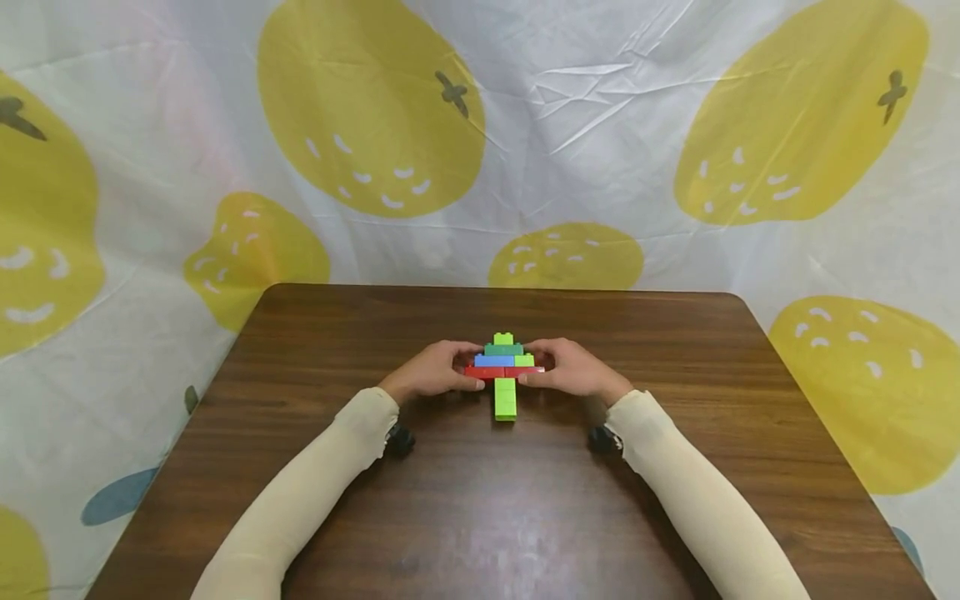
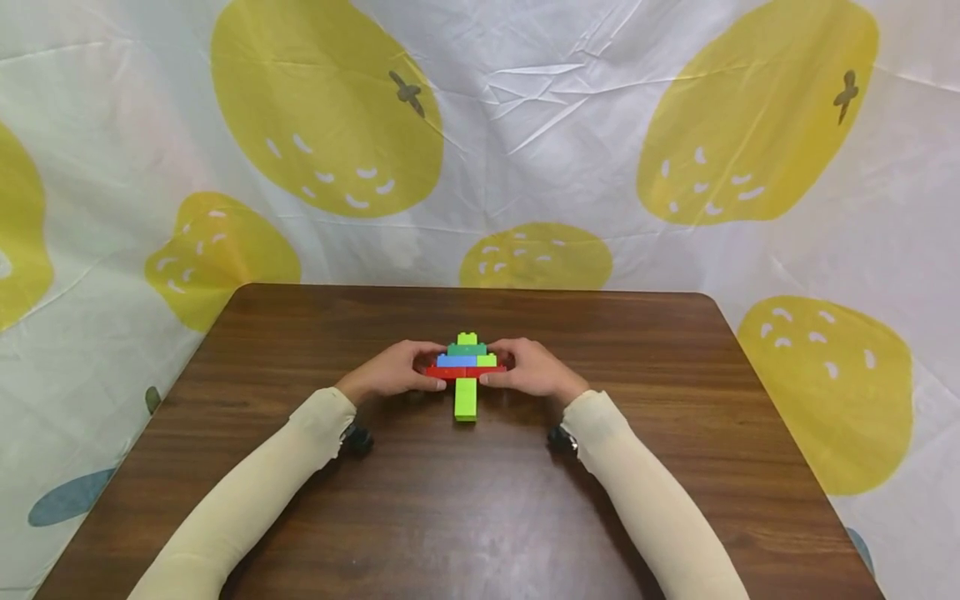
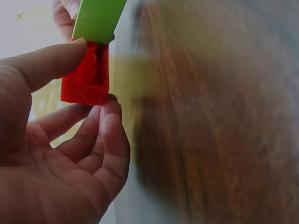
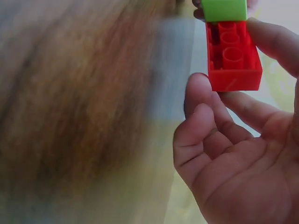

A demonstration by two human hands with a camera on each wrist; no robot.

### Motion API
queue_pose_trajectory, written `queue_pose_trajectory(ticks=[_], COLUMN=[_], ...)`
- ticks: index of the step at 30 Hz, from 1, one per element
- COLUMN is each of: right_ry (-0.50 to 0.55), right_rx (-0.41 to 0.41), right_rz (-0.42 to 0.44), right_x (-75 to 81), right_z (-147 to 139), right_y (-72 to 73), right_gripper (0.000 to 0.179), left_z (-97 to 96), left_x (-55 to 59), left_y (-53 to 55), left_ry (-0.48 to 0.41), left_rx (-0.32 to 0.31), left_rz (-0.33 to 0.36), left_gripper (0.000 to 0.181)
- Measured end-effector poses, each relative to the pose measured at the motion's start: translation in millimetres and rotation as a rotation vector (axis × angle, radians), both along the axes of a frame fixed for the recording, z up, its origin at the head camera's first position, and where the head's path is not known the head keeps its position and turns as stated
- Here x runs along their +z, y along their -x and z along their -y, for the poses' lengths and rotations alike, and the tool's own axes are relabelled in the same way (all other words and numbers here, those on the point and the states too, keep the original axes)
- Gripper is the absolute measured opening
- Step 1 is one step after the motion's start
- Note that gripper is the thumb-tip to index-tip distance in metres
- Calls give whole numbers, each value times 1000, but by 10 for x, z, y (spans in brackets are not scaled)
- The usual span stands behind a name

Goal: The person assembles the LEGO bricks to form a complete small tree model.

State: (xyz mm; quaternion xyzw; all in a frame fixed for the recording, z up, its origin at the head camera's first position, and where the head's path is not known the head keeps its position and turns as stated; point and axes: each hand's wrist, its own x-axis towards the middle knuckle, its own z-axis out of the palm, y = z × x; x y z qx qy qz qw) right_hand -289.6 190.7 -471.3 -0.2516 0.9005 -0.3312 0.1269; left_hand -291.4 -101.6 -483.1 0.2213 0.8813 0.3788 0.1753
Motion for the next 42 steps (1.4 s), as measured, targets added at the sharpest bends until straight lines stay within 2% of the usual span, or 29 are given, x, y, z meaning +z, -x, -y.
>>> queue_pose_trajectory(ticks=[7, 15, 23, 32, 38, 40, 42], right_ry=[-46, -24, -35, -29, 32, 29, 0], right_rx=[15, 12, 5, 5, 0, -12, -19], right_rz=[33, 118, 123, 128, 186, 174, 111], right_x=[-53, -68, -95, -82, -52, -24, -8], right_z=[15, 20, 23, 20, -61, -99, -151], right_y=[90, 137, 177, 179, 107, 76, 45], right_gripper=[63, 63, 68, 65, 62, 61, 59], left_z=[1, -34, -46, -12, 16, 36, 73], left_x=[-55, -3, 6, -17, -45, -49, -37], left_y=[82, 101, 107, 120, 86, 71, 43], left_ry=[18, 55, 95, 61, 29, 10, -8], left_rx=[-4, 16, 24, 28, 26, 30, 37], left_rz=[25, 49, 33, 7, 28, 40, 43], left_gripper=[75, 74, 70, 65, 67, 69, 70])
